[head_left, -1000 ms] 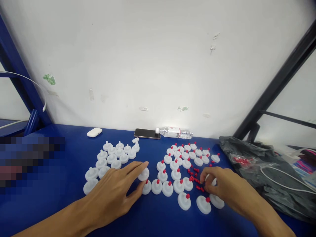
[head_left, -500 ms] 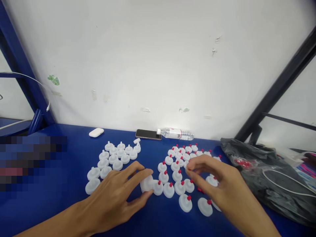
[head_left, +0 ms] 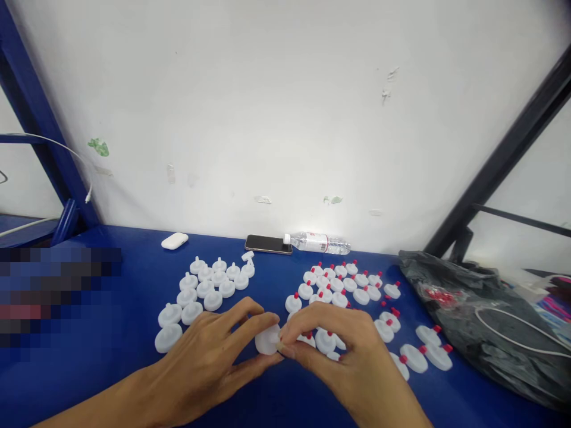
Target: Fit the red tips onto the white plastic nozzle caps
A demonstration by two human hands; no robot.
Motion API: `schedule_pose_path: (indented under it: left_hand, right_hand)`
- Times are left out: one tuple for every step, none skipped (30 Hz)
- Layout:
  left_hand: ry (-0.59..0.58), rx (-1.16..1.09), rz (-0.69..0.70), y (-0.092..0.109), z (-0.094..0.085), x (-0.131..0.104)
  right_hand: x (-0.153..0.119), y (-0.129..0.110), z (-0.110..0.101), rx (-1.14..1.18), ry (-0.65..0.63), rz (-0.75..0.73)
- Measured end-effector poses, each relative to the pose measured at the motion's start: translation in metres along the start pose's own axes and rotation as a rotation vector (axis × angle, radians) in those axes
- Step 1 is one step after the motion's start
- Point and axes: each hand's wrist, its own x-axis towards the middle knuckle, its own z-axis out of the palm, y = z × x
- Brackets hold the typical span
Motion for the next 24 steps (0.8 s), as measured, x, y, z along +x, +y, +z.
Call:
schedule_pose_path:
  left_hand:
    - [-0.014,0.004,0.003,0.001,-0.001,0.0]
    - [-0.016,0.004,0.01,0.002,-0.003,0.001]
    - [-0.011,-0.003,0.019,0.003,-0.005,0.001]
    - [-0.002,-0.017,0.028,0.003,-0.006,0.001]
    - [0.014,-0.032,0.034,0.003,-0.008,0.002]
    - [0.037,-0.042,0.036,0.003,-0.009,0.002]
    - [0.055,-0.042,0.036,0.002,-0.009,0.001]
    - [0.069,-0.033,0.042,0.0,-0.01,0.0]
    - [0.079,-0.02,0.058,-0.001,-0.01,-0.001]
    - [0.079,-0.01,0.078,-0.002,-0.01,-0.003]
    - [0.066,-0.014,0.101,-0.003,-0.009,-0.005]
    - [0.048,-0.035,0.126,-0.004,-0.009,-0.007]
    - [0.033,-0.066,0.149,-0.004,-0.008,-0.008]
    - [0.026,-0.097,0.171,-0.005,-0.008,-0.01]
    - [0.023,-0.123,0.188,-0.005,-0.008,-0.011]
    - [0.024,-0.14,0.201,-0.005,-0.007,-0.012]
    - [0.026,-0.144,0.208,-0.005,-0.007,-0.013]
    - [0.023,-0.141,0.206,-0.006,-0.007,-0.014]
    - [0.014,-0.136,0.197,-0.006,-0.007,-0.015]
    - [0.009,-0.139,0.185,-0.005,-0.007,-0.016]
    - [-0.001,-0.145,0.168,-0.005,-0.007,-0.016]
    - [-0.008,-0.157,0.153,-0.004,-0.007,-0.017]
    - [-0.016,-0.175,0.137,-0.002,-0.008,-0.016]
    - [-0.018,-0.194,0.124,-0.001,-0.009,-0.016]
  right_hand:
    - [0.0,-0.001,0.0,0.032,-0.015,0.023]
    - [0.0,-0.003,0.001,0.073,-0.033,0.042]
    - [0.0,-0.004,0.002,0.12,-0.049,0.051]
    - [0.0,-0.006,0.003,0.166,-0.053,0.05]
    - [0.0,-0.007,0.004,0.198,-0.047,0.054]
    - [0.0,-0.008,0.005,0.211,-0.029,0.072]
    - [0.0,-0.009,0.005,0.205,-0.011,0.112]
    - [-0.001,-0.009,0.006,0.19,-0.005,0.174]
    - [-0.003,-0.01,0.006,0.176,-0.021,0.243]
    - [-0.005,-0.01,0.006,0.168,-0.053,0.306]
    - [-0.007,-0.01,0.006,0.166,-0.095,0.348]
    - [-0.008,-0.01,0.006,0.162,-0.142,0.362]
    - [-0.01,-0.01,0.006,0.151,-0.187,0.353]
    - [-0.011,-0.011,0.006,0.131,-0.219,0.33]
    - [-0.012,-0.011,0.006,0.105,-0.237,0.301]
    - [-0.012,-0.012,0.007,0.076,-0.244,0.275]
    - [-0.012,-0.012,0.007,0.049,-0.241,0.252]
    - [-0.011,-0.013,0.008,0.027,-0.225,0.239]
    - [-0.009,-0.014,0.009,0.011,-0.203,0.232]
    - [-0.008,-0.015,0.01,0.003,-0.183,0.224]
    - [-0.007,-0.017,0.011,0.001,-0.168,0.216]
    - [-0.006,-0.018,0.012,0.009,-0.158,0.203]
    - [-0.006,-0.019,0.012,0.026,-0.156,0.191]
    - [-0.005,-0.02,0.012,0.049,-0.16,0.182]
